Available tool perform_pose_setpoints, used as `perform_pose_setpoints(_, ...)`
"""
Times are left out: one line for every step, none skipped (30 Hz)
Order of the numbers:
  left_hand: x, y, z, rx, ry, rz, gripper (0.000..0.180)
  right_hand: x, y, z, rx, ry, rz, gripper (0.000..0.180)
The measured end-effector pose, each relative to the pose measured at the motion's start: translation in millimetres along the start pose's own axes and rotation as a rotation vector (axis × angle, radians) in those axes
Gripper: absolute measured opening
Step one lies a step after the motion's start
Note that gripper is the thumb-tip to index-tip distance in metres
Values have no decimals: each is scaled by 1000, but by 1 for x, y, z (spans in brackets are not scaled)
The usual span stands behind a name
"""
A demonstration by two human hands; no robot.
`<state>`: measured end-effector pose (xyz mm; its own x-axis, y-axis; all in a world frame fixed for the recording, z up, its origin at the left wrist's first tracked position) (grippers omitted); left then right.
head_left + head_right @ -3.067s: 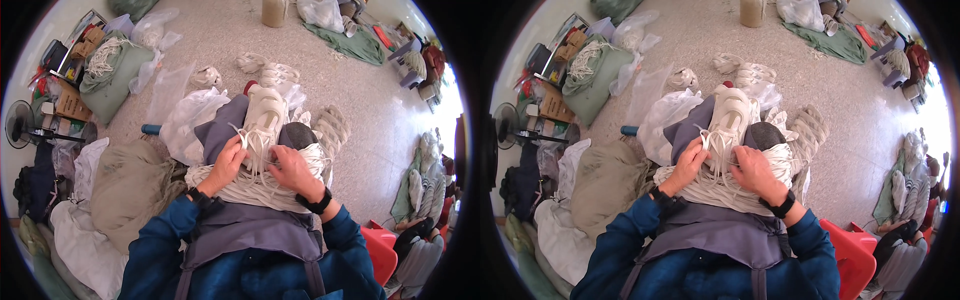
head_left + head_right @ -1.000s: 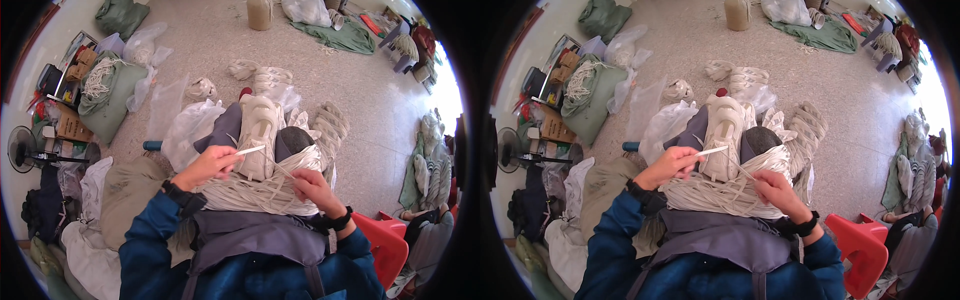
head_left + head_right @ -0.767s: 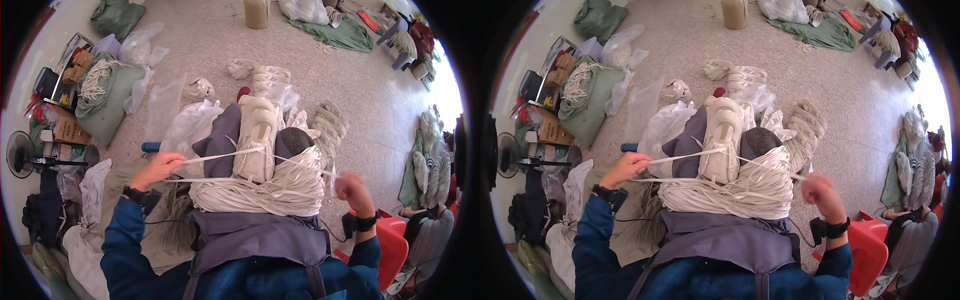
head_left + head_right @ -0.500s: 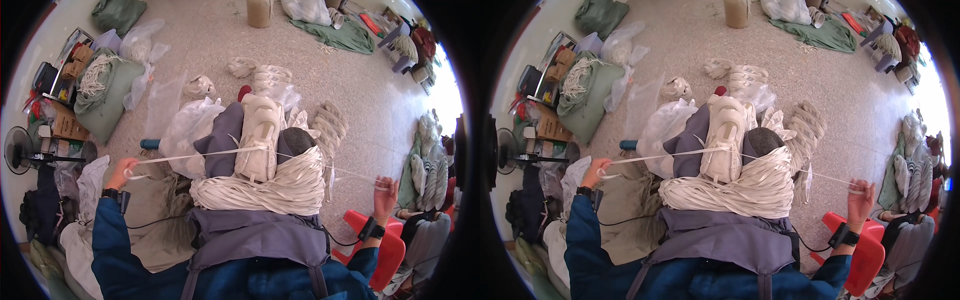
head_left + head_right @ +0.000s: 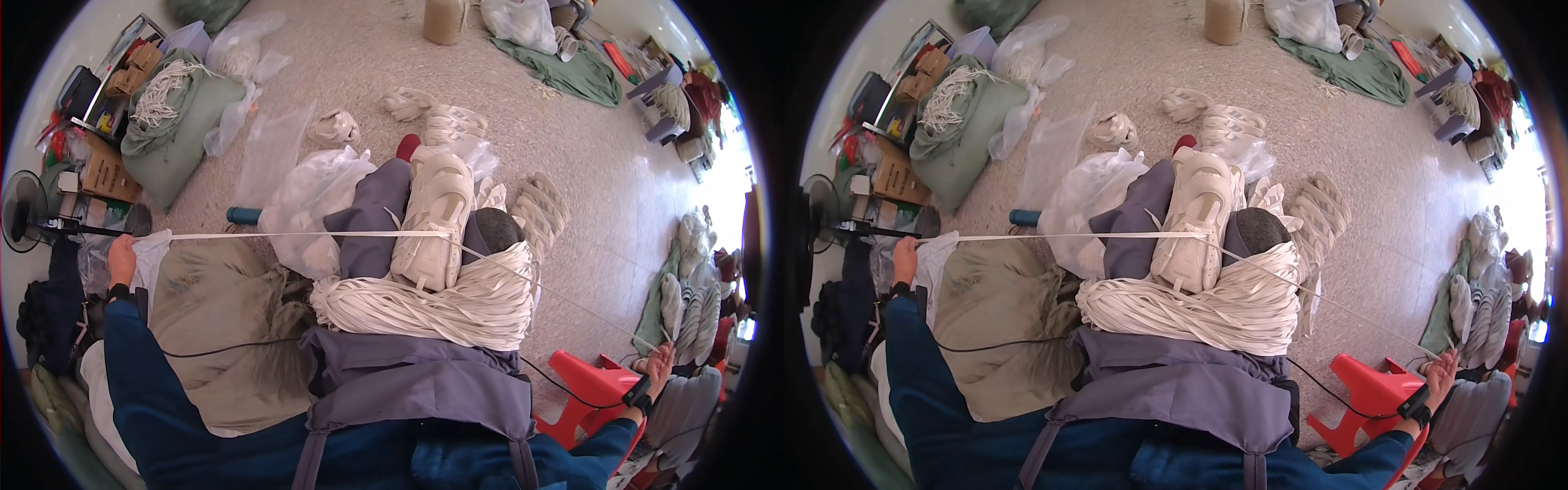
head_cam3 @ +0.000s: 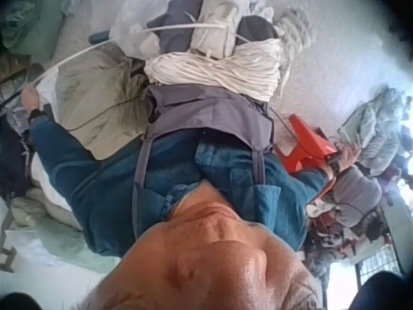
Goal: Inserting and threading laces through the eyelets of a white sneaker.
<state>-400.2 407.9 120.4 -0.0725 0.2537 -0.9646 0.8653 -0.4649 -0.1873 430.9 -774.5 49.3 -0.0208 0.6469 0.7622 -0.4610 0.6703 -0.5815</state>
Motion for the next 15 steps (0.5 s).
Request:
perform_pose_setpoints(14, -3, 4, -27, 3, -75, 22, 0, -19, 6, 20, 9, 154, 12)
perform_pose_setpoints(17, -2, 8, -111, -44, -79, 24, -24, -50, 28, -268, 349, 439, 7)
perform_pose_setpoints(14, -8, 17, -120, -47, -98, 24, -25, -37, 15, -247, 345, 434, 7)
perform_pose_setpoints(23, -11, 28, -138, -80, -90, 25, -24, -24, -1, -225, 383, 411, 8)
perform_pose_setpoints(29, -7, 30, -142, -96, -80, 28, -32, -9, -8, -215, 427, 371, 11)
perform_pose_setpoints(65, 4, 37, -201, -213, 219, 31, -26, 2, -13, -213, 471, 352, 15)
perform_pose_setpoints(82, 33, 37, -241, -318, 491, 34, -23, 57, -23, -89, 372, 309, 30)
perform_pose_setpoints(58, 172, 39, -474, -443, 752, 36, 43, 116, 14, -139, 149, 821, 35)
perform_pose_setpoints(54, 201, 64, -430, -642, 881, 35, 84, 183, -22, 75, 401, 739, 32)
perform_pose_setpoints(55, 241, 87, -410, -664, 1084, 31, 174, 259, -30, 129, 247, 1223, 28)
perform_pose_setpoints(51, 311, 95, -187, -922, 1291, 24, 206, 307, -38, 44, 139, 1298, 26)
perform_pose_setpoints(42, 368, 108, -265, -1041, 1399, 18, 251, 350, -45, -362, -295, 1750, 22)
perform_pose_setpoints(30, 400, 122, -263, -1098, 1461, 17, 340, 406, -26, -538, -504, 1693, 23)
perform_pose_setpoints(20, 429, 132, -244, -1164, 1533, 17, 380, 444, -17, -537, -589, 1629, 25)
perform_pose_setpoints(5, 452, 140, -238, -1253, 1560, 18, 416, 479, -7, -456, -723, 1505, 23)
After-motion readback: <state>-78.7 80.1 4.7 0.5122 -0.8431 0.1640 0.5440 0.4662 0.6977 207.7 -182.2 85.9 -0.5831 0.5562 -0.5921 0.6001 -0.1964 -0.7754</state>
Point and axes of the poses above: each hand's wrist, its own z-axis away from the middle knuckle, its own x-axis out of the palm, y = z × x, the point moved 8 cm from there along -z, towards the middle knuckle, and after that the axes turned 5 degrees about -z, right-handed, at the moved point
